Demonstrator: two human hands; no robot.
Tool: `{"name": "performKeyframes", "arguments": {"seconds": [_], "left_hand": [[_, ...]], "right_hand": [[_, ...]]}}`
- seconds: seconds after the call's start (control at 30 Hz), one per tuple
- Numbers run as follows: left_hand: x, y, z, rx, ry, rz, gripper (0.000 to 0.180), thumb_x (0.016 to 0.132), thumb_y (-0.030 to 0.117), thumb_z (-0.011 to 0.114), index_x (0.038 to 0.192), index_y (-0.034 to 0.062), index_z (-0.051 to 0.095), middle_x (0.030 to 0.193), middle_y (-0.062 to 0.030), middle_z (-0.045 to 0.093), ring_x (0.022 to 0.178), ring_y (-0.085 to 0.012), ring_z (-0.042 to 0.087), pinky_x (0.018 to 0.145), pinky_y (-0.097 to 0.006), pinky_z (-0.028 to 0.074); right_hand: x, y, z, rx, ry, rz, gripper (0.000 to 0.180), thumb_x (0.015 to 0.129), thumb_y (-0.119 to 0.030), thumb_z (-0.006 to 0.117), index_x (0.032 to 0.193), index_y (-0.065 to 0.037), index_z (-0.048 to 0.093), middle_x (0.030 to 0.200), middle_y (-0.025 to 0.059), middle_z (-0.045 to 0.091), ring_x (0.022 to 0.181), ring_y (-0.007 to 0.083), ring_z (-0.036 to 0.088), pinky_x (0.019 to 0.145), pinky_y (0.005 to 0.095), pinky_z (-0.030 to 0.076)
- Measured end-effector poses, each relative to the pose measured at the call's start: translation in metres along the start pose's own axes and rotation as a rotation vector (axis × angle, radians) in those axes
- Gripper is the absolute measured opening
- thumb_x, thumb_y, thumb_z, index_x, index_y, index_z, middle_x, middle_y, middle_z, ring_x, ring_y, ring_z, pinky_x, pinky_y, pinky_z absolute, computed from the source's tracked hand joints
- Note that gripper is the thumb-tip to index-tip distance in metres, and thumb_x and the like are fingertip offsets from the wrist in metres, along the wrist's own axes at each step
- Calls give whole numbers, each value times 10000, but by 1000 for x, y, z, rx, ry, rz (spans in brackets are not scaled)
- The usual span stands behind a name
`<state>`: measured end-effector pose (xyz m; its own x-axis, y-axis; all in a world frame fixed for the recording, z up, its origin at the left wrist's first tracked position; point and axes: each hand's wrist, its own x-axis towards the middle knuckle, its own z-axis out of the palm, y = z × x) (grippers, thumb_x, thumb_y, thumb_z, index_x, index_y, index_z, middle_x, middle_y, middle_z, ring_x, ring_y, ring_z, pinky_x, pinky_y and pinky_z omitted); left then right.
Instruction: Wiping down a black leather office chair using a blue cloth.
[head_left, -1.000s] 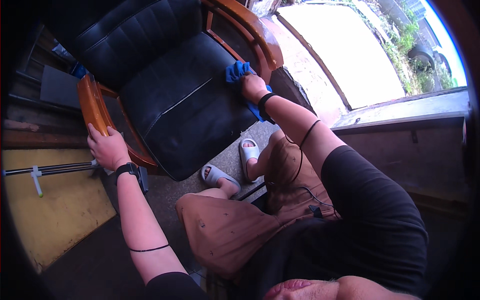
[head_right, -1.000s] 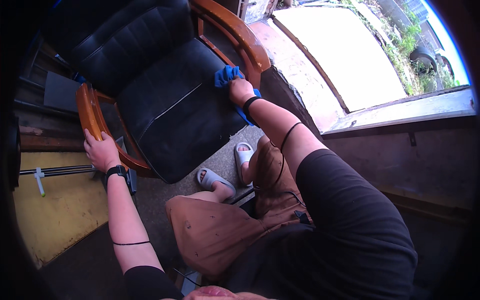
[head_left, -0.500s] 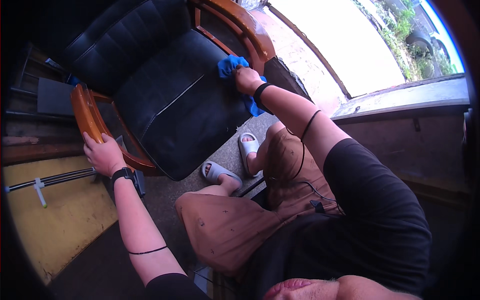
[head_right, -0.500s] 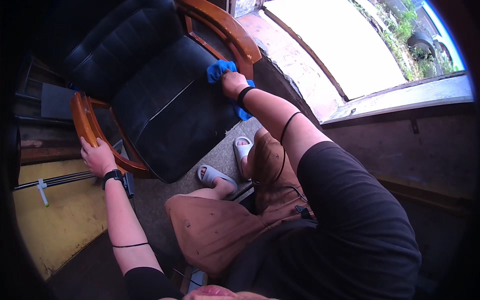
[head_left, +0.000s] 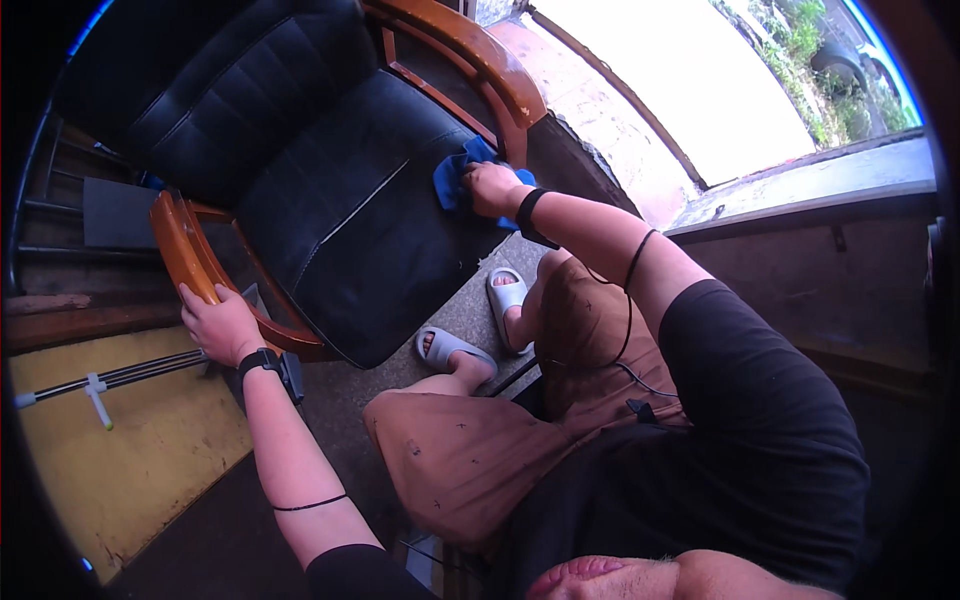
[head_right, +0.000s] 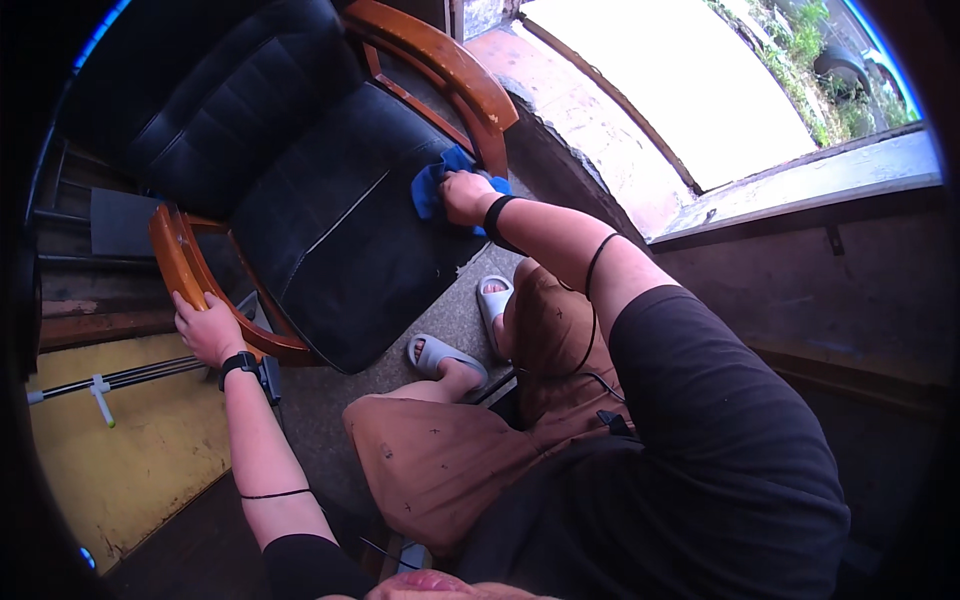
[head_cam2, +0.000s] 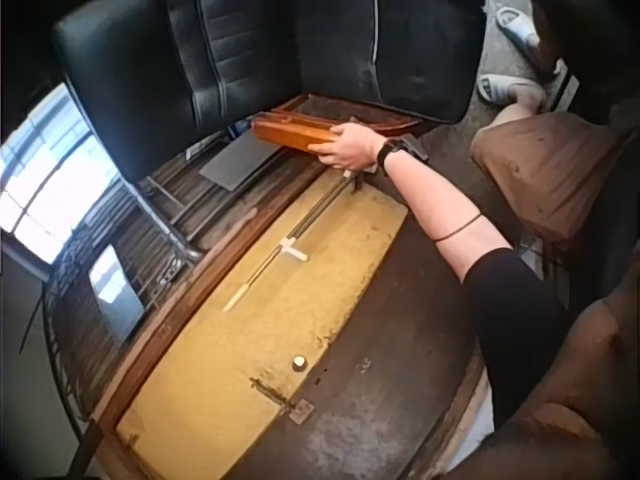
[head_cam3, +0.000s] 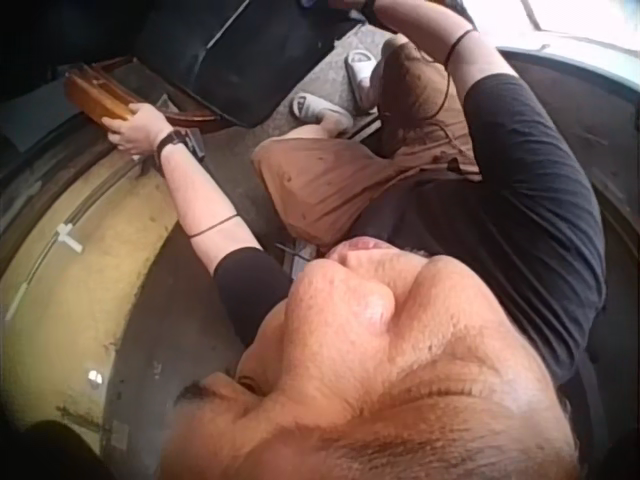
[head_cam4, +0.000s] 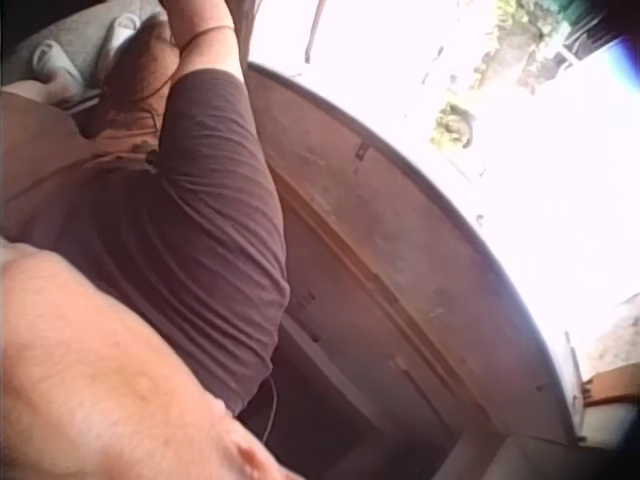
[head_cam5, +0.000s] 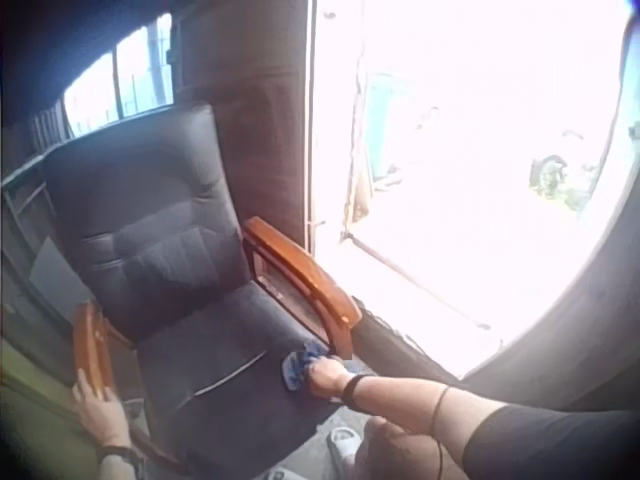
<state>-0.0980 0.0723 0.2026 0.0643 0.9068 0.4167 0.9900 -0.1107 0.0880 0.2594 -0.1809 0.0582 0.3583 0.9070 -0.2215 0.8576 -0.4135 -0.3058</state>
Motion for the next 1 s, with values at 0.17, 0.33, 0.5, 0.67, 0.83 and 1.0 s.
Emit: {"name": "performKeyframes", "arguments": {"seconds": [0.17, 0.33, 0.5, 0.67, 0.83, 1.0], "left_hand": [[2, 0, 3, 8, 15, 8, 578, 975, 386, 592, 1509, 204, 464, 1433, -128, 561, 1234, -365, 595, 965, -495, 532], [1, 14, -6, -25, 17, 20, 571, 972, 367, 599, 1498, 182, 476, 1414, -145, 571, 1201, -371, 614, 967, -491, 528], [-3, 5, -5, -14, 13, 13, 573, 974, 366, 598, 1499, 173, 476, 1415, -142, 572, 1227, -369, 597, 1000, -486, 509], [-2, 16, -4, -36, 49, 24, 567, 950, 338, 623, 1471, 151, 507, 1396, -136, 578, 1228, -351, 595, 989, -480, 510], [1, 8, -8, -15, 10, 14, 582, 967, 379, 600, 1495, 162, 486, 1423, -142, 569, 1224, -354, 602, 988, -491, 511], [-2, 17, -10, 0, -54, -15, 581, 984, 369, 591, 1515, 176, 460, 1463, -129, 538, 1287, -327, 567, 1024, -471, 497]], "right_hand": [[-14, 1, 7, 205, -134, -51, 487, 779, -55, 595, 1262, -33, 652, 1323, 186, 612, 1238, 369, 589, 1035, 440, 493], [-2, 8, 16, 121, 295, 93, 623, 803, -89, 603, 1412, 14, 517, 1470, 228, 484, 1383, 399, 441, 1143, 461, 394], [5, -7, 9, 115, 21, 155, 511, 807, -101, 592, 1298, 39, 616, 1416, 230, 530, 1333, 402, 488, 1119, 450, 423], [-4, 20, 17, 58, 346, 29, 466, 799, -107, 588, 1235, 45, 657, 1384, 228, 553, 1301, 373, 523, 1109, 431, 435], [-3, -21, 16, 77, 5, 0, 342, 803, -156, 612, 1074, 26, 716, 1227, 228, 622, 1220, 371, 574, 1050, 424, 470], [-11, 6, 19, 103, 345, 98, 550, 771, -87, 613, 1305, 45, 611, 1459, 226, 512, 1387, 376, 455, 1169, 417, 371]]}}
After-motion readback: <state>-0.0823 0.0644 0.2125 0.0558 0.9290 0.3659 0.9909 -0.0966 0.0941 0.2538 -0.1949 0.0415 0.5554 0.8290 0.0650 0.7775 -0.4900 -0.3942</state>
